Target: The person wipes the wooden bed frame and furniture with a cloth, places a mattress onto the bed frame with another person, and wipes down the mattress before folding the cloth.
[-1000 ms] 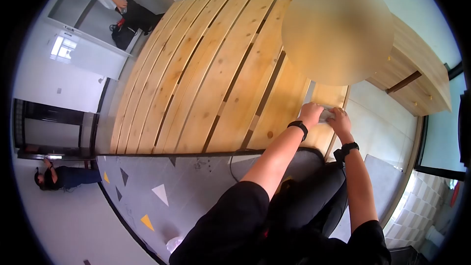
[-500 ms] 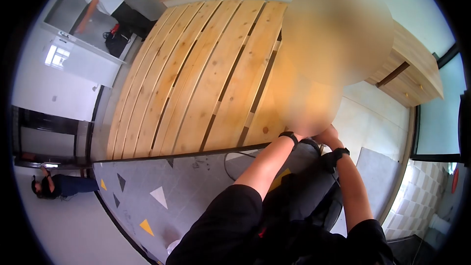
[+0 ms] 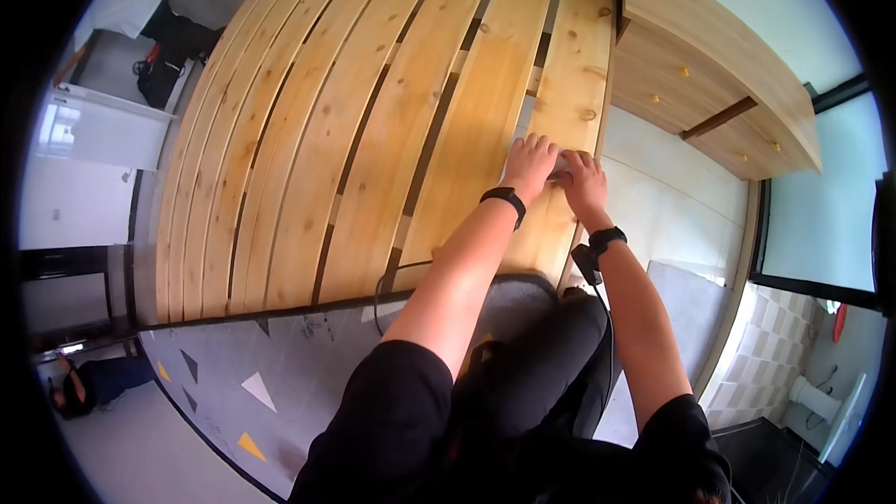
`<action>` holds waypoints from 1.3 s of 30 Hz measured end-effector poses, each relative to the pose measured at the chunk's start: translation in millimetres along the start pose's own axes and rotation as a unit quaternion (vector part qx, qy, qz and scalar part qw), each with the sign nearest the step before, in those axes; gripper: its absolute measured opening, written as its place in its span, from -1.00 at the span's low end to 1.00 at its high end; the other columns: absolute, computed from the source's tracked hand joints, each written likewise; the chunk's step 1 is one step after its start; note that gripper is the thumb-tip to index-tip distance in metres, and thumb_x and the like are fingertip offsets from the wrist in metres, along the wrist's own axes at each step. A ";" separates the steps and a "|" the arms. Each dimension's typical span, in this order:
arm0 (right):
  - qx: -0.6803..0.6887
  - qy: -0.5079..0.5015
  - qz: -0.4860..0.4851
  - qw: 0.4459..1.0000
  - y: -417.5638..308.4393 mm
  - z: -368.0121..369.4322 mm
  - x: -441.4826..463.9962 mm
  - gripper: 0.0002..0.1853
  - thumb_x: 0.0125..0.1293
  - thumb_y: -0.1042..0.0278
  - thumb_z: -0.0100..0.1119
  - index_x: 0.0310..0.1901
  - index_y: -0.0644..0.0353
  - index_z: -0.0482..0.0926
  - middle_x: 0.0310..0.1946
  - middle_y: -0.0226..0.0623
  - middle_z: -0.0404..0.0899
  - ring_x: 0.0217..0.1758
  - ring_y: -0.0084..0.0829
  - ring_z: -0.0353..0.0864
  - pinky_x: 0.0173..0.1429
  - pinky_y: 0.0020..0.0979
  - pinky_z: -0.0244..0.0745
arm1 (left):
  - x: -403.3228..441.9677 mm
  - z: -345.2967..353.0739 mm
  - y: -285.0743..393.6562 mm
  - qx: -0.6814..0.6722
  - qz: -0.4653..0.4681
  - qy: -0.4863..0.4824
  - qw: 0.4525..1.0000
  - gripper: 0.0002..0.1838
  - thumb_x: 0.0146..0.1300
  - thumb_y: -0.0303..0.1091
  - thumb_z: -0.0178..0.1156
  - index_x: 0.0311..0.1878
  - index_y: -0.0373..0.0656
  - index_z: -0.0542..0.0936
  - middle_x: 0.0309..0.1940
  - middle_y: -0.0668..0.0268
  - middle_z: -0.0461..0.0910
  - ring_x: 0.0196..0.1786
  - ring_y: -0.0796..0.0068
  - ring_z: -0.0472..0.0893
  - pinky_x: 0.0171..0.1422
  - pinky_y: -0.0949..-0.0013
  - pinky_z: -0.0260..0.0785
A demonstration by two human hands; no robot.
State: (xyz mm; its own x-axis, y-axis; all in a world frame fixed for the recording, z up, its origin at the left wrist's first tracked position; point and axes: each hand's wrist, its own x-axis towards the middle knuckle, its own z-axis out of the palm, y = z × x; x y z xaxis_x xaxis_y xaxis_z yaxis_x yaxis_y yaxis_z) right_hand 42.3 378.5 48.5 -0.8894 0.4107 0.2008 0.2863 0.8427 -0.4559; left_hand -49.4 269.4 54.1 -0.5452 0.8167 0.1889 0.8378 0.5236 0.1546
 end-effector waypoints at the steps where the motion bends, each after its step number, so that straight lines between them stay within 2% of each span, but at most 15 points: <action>1: -0.012 -0.003 -0.016 1.000 4.6 2.5 10.1 -0.62 0.08 0.43 0.14 0.00 0.01 0.48 -0.06 -0.31 0.47 0.08 -0.19 0.39 0.09 -0.23 0.31 | 11.4 2.7 -4.4 -0.010 -0.019 -0.006 1.000 -0.74 -0.05 -0.48 0.18 -0.22 -0.10 0.49 -0.26 0.28 0.51 -0.10 0.25 0.50 -0.07 0.22 0.34; 3: -0.021 -0.015 0.002 1.000 3.6 6.2 8.8 -0.59 0.09 0.43 0.13 0.04 0.01 0.45 -0.03 -0.29 0.44 0.11 -0.17 0.36 0.10 -0.23 0.30 | 11.7 12.6 -6.0 -0.044 -0.034 -0.016 0.998 -0.79 -0.05 -0.49 0.14 -0.26 -0.13 0.50 -0.27 0.25 0.52 -0.14 0.22 0.50 -0.06 0.19 0.36; 5: -0.031 -0.032 0.019 0.999 0.5 7.7 4.6 -0.57 0.10 0.43 0.12 0.07 0.02 0.42 0.01 -0.27 0.41 0.14 -0.16 0.33 0.11 -0.22 0.29 | 10.2 21.4 -5.6 -0.077 -0.047 0.040 0.995 -0.83 -0.04 -0.47 0.14 -0.30 -0.15 0.51 -0.30 0.24 0.53 -0.16 0.21 0.51 -0.08 0.18 0.35; 11: -0.066 -0.057 0.060 0.994 -8.4 16.7 -25.4 -0.52 0.13 0.34 0.13 0.14 0.04 0.35 0.03 -0.18 0.36 0.14 -0.08 0.30 0.16 -0.14 0.26 | -5.8 13.7 4.3 -0.060 -0.035 0.028 0.997 -0.85 -0.02 -0.44 0.11 -0.32 -0.12 0.53 -0.33 0.27 0.54 -0.16 0.22 0.52 -0.10 0.18 0.32; 15: -0.052 -0.139 0.048 0.988 -22.0 3.5 -64.3 -0.53 0.12 0.27 0.15 0.11 0.04 0.35 0.04 -0.14 0.34 0.17 -0.06 0.28 0.17 -0.08 0.27 | -53.8 12.9 11.8 -0.082 -0.030 0.009 0.996 -0.86 -0.07 -0.48 0.10 -0.36 -0.11 0.53 -0.34 0.25 0.54 -0.15 0.17 0.51 -0.10 0.12 0.32; 19: -0.034 -0.249 0.012 0.968 -26.5 -5.9 -86.2 -0.48 0.01 0.22 0.29 0.04 0.05 0.37 0.02 -0.13 0.35 0.14 -0.01 0.34 0.13 -0.06 0.37 | -106.1 -4.3 20.3 -0.089 -0.009 -0.026 0.996 -0.84 -0.05 -0.49 0.10 -0.32 -0.11 0.53 -0.30 0.28 0.52 -0.11 0.19 0.50 -0.12 0.14 0.32; 21: -0.042 -0.273 -0.016 0.961 -33.0 -8.8 -97.4 -0.47 -0.02 0.27 0.30 0.03 0.06 0.36 0.00 -0.10 0.37 0.10 0.02 0.42 0.14 -0.07 0.40 | -126.1 -6.6 25.1 -0.083 -0.019 -0.050 0.995 -0.82 -0.03 -0.47 0.11 -0.29 -0.09 0.53 -0.28 0.27 0.52 -0.10 0.18 0.50 -0.07 0.14 0.33; 23: -0.022 -0.347 0.015 0.937 -35.6 -3.6 -107.9 -0.51 0.01 0.33 0.25 0.03 0.07 0.35 -0.02 -0.05 0.39 0.07 0.04 0.46 0.13 -0.07 0.41 | -141.4 -5.6 22.8 -0.101 -0.007 -0.046 0.994 -0.78 -0.06 -0.46 0.15 -0.26 -0.07 0.53 -0.25 0.25 0.51 -0.11 0.16 0.50 -0.05 0.13 0.34; 25: -0.025 -0.307 0.043 0.951 -63.3 -23.8 -120.8 -0.55 0.04 0.40 0.21 0.01 0.06 0.35 -0.06 -0.05 0.43 0.02 0.03 0.51 0.07 -0.08 0.46 | -157.1 -9.4 27.5 -0.125 0.002 -0.048 0.991 -0.75 -0.08 -0.45 0.18 -0.24 -0.05 0.52 -0.23 0.24 0.50 -0.12 0.15 0.50 -0.03 0.12 0.36; 27: -0.106 -0.275 0.003 0.956 -80.9 -41.8 -118.6 -0.59 0.06 0.43 0.18 -0.01 0.05 0.36 -0.10 -0.09 0.46 -0.05 0.00 0.55 -0.01 -0.12 0.52 | -156.0 -17.0 23.1 -0.164 -0.063 -0.094 0.980 -0.66 -0.09 -0.44 0.22 -0.15 0.04 0.52 -0.19 0.29 0.50 -0.05 0.15 0.50 -0.02 0.12 0.38; 28: -0.148 -0.248 -0.007 0.957 -82.1 -37.0 -122.1 -0.60 0.07 0.43 0.19 -0.03 0.03 0.36 -0.13 -0.13 0.47 -0.08 -0.03 0.57 -0.09 -0.16 0.55 | -156.2 -32.0 22.5 -0.152 -0.055 -0.097 0.982 -0.60 -0.11 -0.43 0.26 -0.10 0.04 0.51 -0.16 0.25 0.48 -0.06 0.09 0.51 -0.05 0.10 0.41; 32: -0.141 -0.220 -0.017 0.965 -84.1 -43.8 -127.7 -0.63 0.09 0.40 0.19 -0.05 0.02 0.37 -0.15 -0.13 0.45 -0.08 -0.05 0.57 -0.09 -0.12 0.53 | -163.0 -51.8 21.3 -0.137 -0.126 -0.093 0.978 -0.59 -0.08 -0.40 0.28 -0.07 0.04 0.51 -0.19 0.22 0.49 -0.08 0.04 0.53 -0.08 0.09 0.43; 35: -0.063 -0.181 -0.075 0.979 -85.5 -59.3 -125.1 -0.59 0.01 0.41 0.28 -0.07 -0.01 0.39 -0.20 -0.19 0.45 -0.06 -0.08 0.55 -0.09 -0.15 0.52 | -164.1 -44.6 7.7 -0.134 -0.129 -0.118 0.975 -0.59 -0.13 -0.30 0.39 -0.14 0.00 0.51 -0.20 0.22 0.50 -0.09 0.04 0.54 -0.07 0.08 0.43; 37: -0.022 -0.153 -0.146 0.977 -81.5 -62.5 -119.5 -0.49 -0.03 0.35 0.37 0.00 -0.04 0.39 -0.17 -0.15 0.42 0.00 -0.10 0.50 -0.03 -0.20 0.50 | -159.9 -64.8 2.1 -0.140 -0.146 -0.119 0.972 -0.56 -0.18 -0.28 0.43 -0.16 0.01 0.53 -0.20 0.23 0.52 -0.10 0.07 0.54 -0.09 0.09 0.42; 39: 0.030 -0.150 -0.108 0.982 -78.6 -64.5 -119.3 -0.46 0.00 0.32 0.36 0.05 -0.03 0.38 -0.12 -0.09 0.40 0.02 -0.07 0.47 0.01 -0.18 0.48 | -156.5 -67.6 -10.7 -0.122 -0.106 -0.076 0.984 -0.55 -0.20 -0.29 0.45 -0.17 0.00 0.52 -0.21 0.23 0.53 -0.11 0.07 0.54 -0.11 0.10 0.41</action>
State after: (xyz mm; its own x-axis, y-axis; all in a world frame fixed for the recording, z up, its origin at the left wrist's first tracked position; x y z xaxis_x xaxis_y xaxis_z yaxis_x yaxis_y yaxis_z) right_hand 148.8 285.7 116.3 -0.9947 0.0955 0.0381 0.0654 0.8737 -0.4821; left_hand 25.1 119.6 88.5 -0.6817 0.7314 -0.0175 0.6637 0.6283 0.4060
